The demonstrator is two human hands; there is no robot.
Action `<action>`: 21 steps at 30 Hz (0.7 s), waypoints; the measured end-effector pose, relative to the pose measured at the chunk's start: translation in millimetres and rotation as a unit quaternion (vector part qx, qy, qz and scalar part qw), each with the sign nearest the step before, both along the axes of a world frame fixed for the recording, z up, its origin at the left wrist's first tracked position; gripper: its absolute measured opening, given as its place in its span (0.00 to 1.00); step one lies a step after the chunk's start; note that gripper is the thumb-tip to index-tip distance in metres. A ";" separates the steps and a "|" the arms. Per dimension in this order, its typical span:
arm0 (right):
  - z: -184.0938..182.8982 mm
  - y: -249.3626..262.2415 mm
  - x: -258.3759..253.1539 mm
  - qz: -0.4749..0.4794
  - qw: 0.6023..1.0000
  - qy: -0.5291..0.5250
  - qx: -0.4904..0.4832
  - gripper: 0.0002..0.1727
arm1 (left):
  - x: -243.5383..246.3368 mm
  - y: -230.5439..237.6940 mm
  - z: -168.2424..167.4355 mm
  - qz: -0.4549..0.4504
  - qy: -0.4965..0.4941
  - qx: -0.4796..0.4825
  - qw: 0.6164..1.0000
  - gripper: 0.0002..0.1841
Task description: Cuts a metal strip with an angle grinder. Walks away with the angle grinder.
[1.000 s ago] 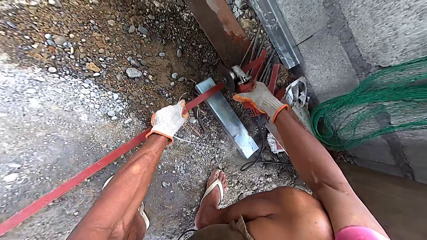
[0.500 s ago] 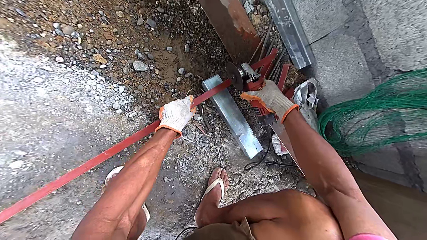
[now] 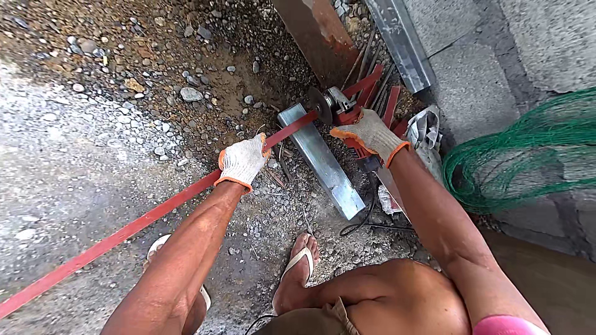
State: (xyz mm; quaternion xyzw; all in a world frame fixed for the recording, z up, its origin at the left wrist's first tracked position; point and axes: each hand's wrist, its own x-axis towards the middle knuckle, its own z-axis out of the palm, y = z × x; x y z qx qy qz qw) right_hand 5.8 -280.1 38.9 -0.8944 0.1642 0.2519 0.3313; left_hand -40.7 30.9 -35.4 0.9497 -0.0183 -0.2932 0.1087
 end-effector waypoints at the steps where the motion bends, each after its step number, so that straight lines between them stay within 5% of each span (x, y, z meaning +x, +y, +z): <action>1: -1.7 -0.1 0.4 -0.001 1.000 0.000 0.004 0.39 | 0.2 1.0 -0.8 0.002 0.000 -0.002 1.000 0.25; 21: -2.5 -0.8 4.0 -0.011 1.000 -0.002 0.019 0.36 | 11.9 -8.2 0.4 0.012 0.014 -0.022 1.000 0.23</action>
